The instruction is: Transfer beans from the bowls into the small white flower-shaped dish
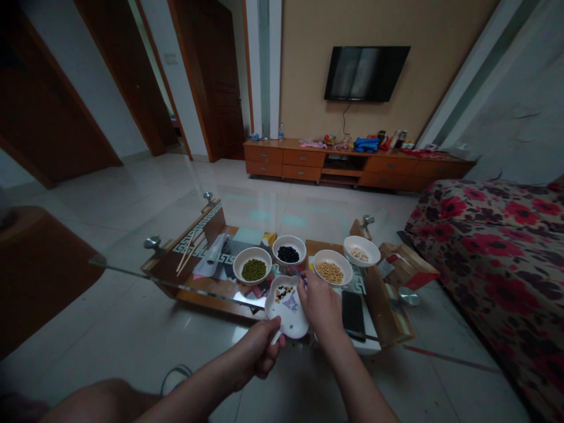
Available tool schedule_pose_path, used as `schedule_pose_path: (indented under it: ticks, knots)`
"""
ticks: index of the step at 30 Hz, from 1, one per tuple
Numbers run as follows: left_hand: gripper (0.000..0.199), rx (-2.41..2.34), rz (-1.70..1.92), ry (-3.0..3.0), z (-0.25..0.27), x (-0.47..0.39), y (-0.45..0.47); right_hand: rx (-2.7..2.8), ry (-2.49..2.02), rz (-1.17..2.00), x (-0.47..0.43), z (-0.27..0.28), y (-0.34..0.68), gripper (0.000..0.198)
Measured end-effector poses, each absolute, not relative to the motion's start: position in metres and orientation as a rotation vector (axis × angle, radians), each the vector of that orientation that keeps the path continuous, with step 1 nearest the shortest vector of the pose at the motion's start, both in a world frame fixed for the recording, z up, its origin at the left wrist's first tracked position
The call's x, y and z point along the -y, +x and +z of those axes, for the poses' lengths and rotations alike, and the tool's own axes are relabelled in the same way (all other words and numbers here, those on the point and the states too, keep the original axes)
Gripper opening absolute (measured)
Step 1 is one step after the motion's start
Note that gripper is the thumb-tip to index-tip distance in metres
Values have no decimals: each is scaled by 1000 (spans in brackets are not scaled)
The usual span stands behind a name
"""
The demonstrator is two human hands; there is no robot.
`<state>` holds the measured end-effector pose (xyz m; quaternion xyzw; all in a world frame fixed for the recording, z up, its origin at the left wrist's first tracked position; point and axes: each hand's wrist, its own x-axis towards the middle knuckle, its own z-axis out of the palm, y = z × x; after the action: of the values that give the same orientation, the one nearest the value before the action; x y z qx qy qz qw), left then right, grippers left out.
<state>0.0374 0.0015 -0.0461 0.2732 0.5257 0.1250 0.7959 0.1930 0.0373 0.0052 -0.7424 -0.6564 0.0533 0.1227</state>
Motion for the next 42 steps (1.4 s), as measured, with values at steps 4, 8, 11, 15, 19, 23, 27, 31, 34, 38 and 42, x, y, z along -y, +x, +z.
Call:
schedule_pose_path:
  ticks: [4, 8, 11, 15, 19, 23, 27, 31, 34, 38, 42]
  knots:
    - [48, -1128, 279, 587, -49, -2, 38, 2070, -2150, 247, -29, 2, 194, 25]
    - [49, -1124, 271, 569, -49, -2, 38, 2122, -2158, 268, -28, -1, 194, 25]
    - [49, -1124, 274, 573, -49, -2, 38, 2134, -2176, 282, -28, -2, 194, 26]
    - [49, -1131, 270, 578, -47, -2, 38, 2150, -2198, 304, -28, -3, 196, 27]
    - [49, -1132, 273, 581, -43, -3, 39, 2155, -2202, 309, -28, -3, 196, 25]
    - [48, -1143, 274, 578, -40, -3, 39, 2176, -2215, 324, -29, -3, 195, 26]
    - [49, -1131, 273, 579, -42, -3, 38, 2178, -2218, 320, -29, -5, 195, 26]
    - [49, -1117, 281, 569, -45, -3, 38, 2183, -2216, 300, -29, -5, 195, 25]
    - [49, -1125, 282, 567, -44, -2, 39, 2193, -2230, 314, -30, -4, 194, 25]
    - [48, -1127, 291, 575, -44, -2, 39, 2188, -2205, 298, -29, -3, 195, 25]
    - [49, -1125, 273, 576, -43, -2, 38, 2176, -2176, 276, -28, -3, 195, 25]
